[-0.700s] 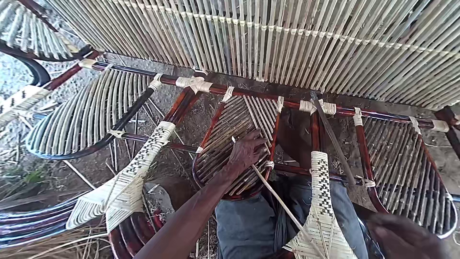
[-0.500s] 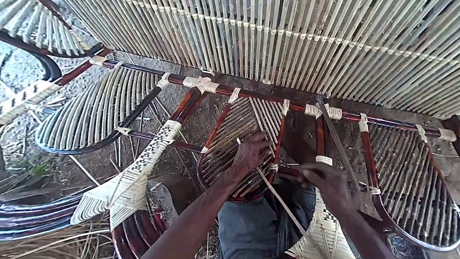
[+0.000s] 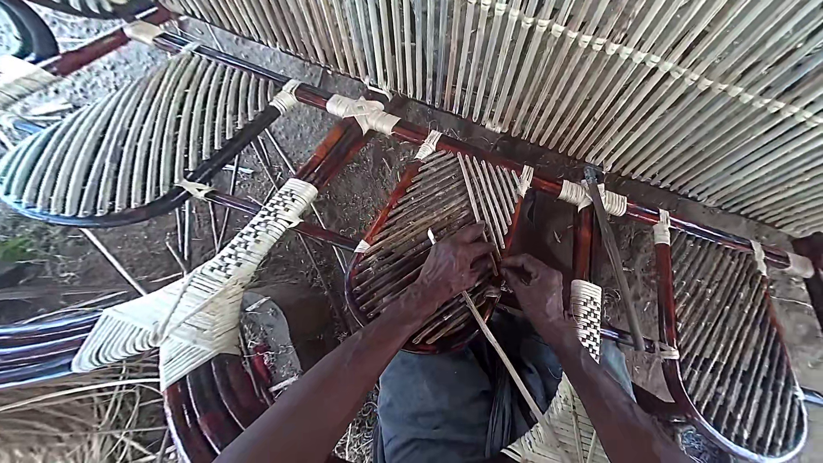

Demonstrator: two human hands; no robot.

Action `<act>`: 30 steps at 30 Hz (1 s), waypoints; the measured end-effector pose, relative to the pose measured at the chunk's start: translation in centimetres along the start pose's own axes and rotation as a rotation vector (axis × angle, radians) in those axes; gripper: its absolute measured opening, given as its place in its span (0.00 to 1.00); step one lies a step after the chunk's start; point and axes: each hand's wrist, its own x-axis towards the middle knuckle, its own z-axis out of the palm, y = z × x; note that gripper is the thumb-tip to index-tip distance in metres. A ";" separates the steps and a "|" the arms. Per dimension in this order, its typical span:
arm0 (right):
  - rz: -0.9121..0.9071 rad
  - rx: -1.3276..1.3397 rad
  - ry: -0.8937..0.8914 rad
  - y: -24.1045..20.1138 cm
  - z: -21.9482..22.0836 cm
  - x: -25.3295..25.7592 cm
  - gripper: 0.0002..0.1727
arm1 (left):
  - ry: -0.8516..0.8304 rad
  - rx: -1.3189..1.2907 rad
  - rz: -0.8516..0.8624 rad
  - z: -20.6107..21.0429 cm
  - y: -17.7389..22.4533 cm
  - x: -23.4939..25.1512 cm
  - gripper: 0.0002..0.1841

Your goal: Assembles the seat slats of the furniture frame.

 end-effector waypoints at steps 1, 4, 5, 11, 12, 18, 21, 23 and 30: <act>-0.018 -0.015 0.013 0.2 0.1 0.0 0.11 | 0.004 0.002 0.001 0.0 0.0 0.0 0.14; -0.051 -0.041 0.025 0.2 0.4 0.2 0.09 | -0.002 0.009 -0.006 -0.1 0.1 0.0 0.14; -0.058 -0.051 0.022 0.2 0.4 0.2 0.09 | -0.001 0.012 -0.005 -0.1 0.1 0.0 0.14; -0.058 -0.034 0.070 0.5 1.2 1.1 0.08 | 0.017 -0.002 0.005 0.0 0.0 0.0 0.14; -0.053 -0.024 0.071 0.6 1.2 1.2 0.08 | 0.020 -0.009 0.007 0.0 0.0 -0.1 0.14; -0.138 -0.127 0.055 0.3 0.9 0.7 0.08 | 0.024 0.008 0.022 0.2 -0.1 0.1 0.13; -0.210 -0.173 0.050 0.7 1.2 0.5 0.06 | 0.006 0.021 0.008 0.1 0.0 0.0 0.13; -0.237 -0.184 0.052 0.9 1.6 0.3 0.04 | 0.002 0.029 0.003 0.2 -0.1 0.0 0.14; -0.237 -0.182 0.058 0.2 1.8 1.2 0.05 | -0.016 0.033 -0.018 -1.1 1.2 0.0 0.14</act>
